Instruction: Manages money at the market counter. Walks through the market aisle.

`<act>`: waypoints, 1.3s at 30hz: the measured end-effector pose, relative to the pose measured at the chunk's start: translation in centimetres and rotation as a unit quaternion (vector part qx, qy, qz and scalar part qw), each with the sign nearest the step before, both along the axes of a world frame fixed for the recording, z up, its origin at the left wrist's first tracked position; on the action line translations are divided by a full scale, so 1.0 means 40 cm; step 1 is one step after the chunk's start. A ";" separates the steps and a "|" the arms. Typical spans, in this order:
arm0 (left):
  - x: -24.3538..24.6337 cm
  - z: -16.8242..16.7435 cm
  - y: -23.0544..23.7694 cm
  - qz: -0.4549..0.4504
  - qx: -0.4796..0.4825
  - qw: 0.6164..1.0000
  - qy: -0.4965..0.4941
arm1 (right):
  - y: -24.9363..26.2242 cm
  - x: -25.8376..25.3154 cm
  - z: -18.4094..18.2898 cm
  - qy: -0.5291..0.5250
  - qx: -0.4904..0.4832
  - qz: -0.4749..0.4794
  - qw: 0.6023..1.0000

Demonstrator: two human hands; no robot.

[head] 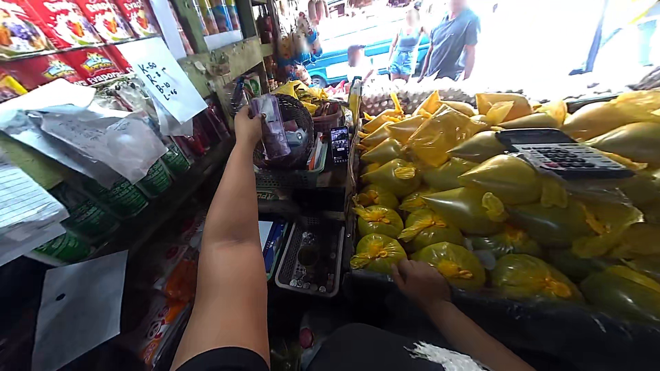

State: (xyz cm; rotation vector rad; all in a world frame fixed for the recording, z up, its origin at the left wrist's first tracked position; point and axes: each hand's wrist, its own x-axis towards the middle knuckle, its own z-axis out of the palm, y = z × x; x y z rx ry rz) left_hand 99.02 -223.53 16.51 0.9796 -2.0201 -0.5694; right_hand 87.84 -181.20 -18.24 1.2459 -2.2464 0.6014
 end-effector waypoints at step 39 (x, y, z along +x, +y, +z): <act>0.148 -0.453 0.834 -0.185 0.418 0.828 0.323 | -0.028 0.088 0.395 -0.520 -0.302 0.287 0.745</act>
